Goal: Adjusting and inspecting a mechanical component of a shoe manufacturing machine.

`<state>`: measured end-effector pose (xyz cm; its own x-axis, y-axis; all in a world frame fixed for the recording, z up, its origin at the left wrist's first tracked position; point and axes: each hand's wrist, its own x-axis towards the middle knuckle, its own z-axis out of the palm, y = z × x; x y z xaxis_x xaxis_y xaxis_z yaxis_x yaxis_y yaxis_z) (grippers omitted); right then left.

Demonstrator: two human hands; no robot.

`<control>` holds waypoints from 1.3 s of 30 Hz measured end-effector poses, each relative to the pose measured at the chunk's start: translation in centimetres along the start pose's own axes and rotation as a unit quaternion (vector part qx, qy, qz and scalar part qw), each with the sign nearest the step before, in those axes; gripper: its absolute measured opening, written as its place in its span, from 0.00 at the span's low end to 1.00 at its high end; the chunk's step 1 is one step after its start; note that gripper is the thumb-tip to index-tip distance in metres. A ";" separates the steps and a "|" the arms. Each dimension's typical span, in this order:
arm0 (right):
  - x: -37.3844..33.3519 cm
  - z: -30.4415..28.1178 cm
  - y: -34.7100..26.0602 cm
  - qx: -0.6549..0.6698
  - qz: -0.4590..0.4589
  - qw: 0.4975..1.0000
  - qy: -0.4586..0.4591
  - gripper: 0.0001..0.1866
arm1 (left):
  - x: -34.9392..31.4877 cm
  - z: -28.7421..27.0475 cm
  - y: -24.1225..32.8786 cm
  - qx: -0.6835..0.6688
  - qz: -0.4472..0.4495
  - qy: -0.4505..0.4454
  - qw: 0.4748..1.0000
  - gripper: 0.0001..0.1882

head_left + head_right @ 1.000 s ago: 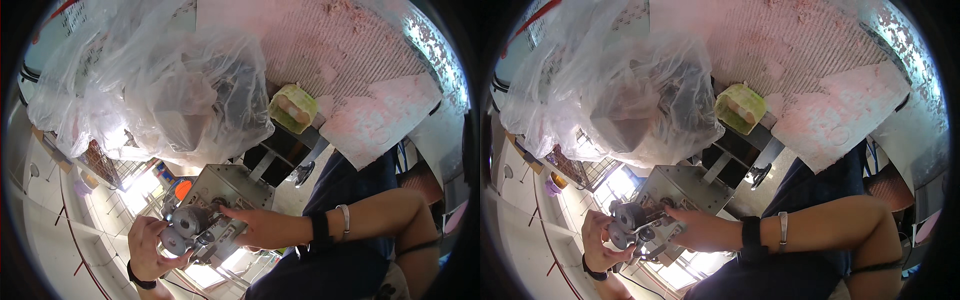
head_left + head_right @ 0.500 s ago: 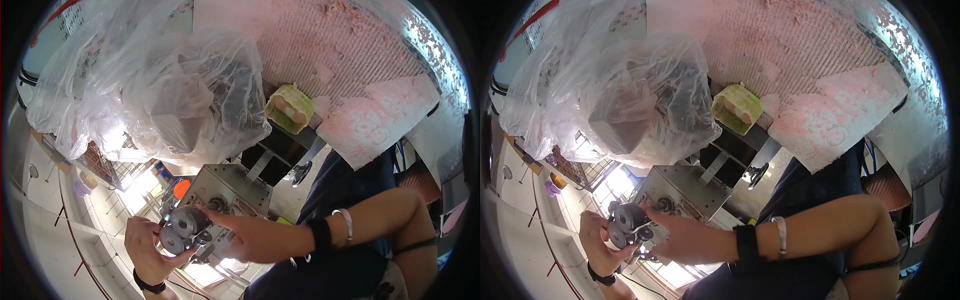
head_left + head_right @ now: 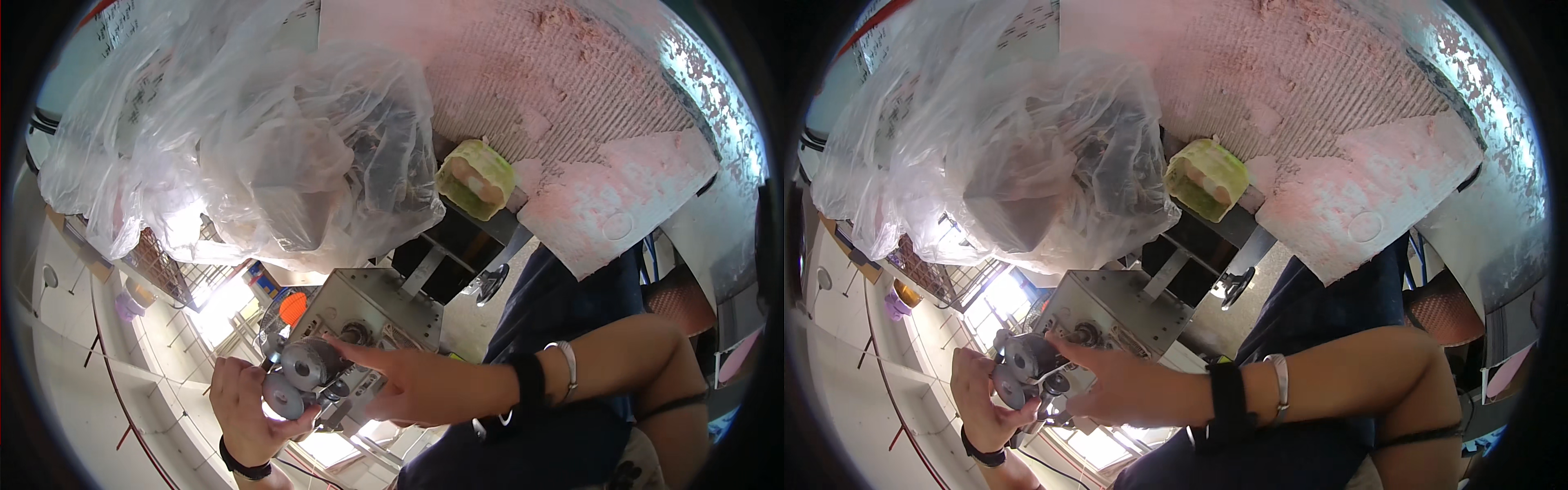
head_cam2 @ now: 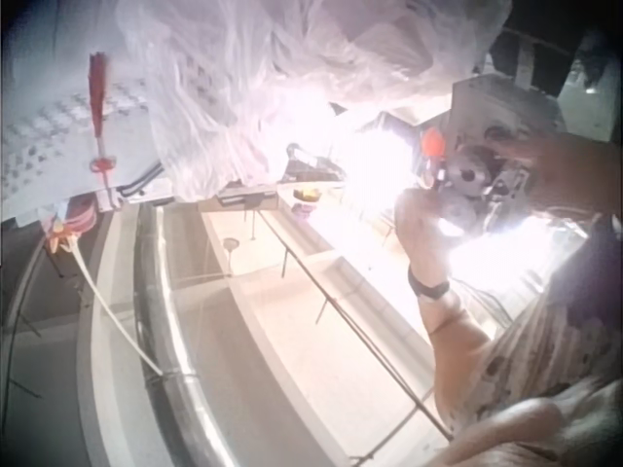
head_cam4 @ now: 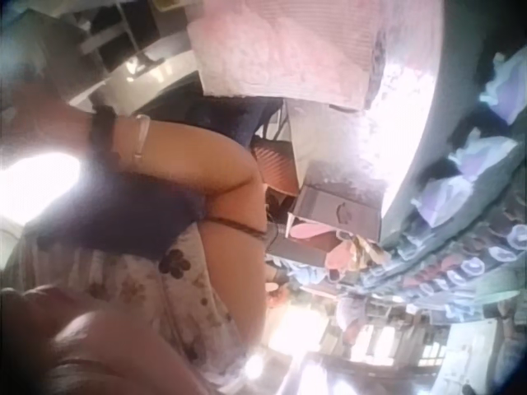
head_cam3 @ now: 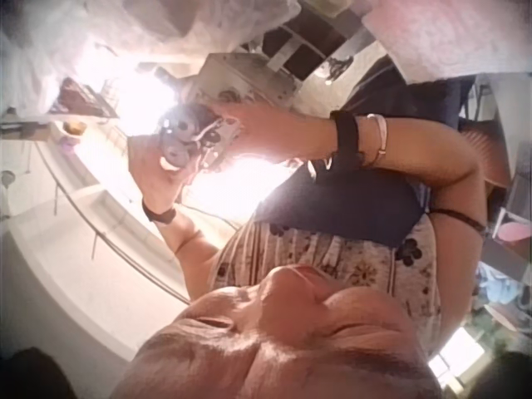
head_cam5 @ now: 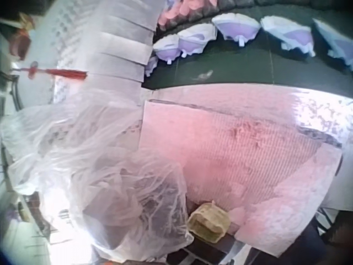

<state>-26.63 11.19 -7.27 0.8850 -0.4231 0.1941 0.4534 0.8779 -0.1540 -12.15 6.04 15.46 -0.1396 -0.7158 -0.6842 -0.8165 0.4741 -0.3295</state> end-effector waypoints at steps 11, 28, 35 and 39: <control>9.0 -11.5 2.3 -0.712 -0.181 0.678 -0.002 0.41 | -1.4 1.5 -1.4 -0.004 0.008 0.033 0.999 0.38; 5.7 -11.8 1.5 -0.733 -0.094 0.663 -0.119 0.36 | -1.5 2.5 -1.9 0.007 0.024 0.073 0.997 0.38; 10.0 -10.9 1.7 -0.741 -0.177 0.648 -0.024 0.45 | -1.6 2.8 -1.9 -0.001 0.022 0.088 0.996 0.41; 5.5 -10.5 0.8 -0.697 -0.038 0.703 -0.135 0.38 | -1.6 2.8 -1.8 0.003 0.030 0.094 0.995 0.42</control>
<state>-20.25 7.16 -16.53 0.8854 -0.2337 0.4019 0.3281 -0.2981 -0.8963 -8.88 7.74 15.35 -0.2910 -0.7686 -0.5697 -0.7998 0.5222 -0.2960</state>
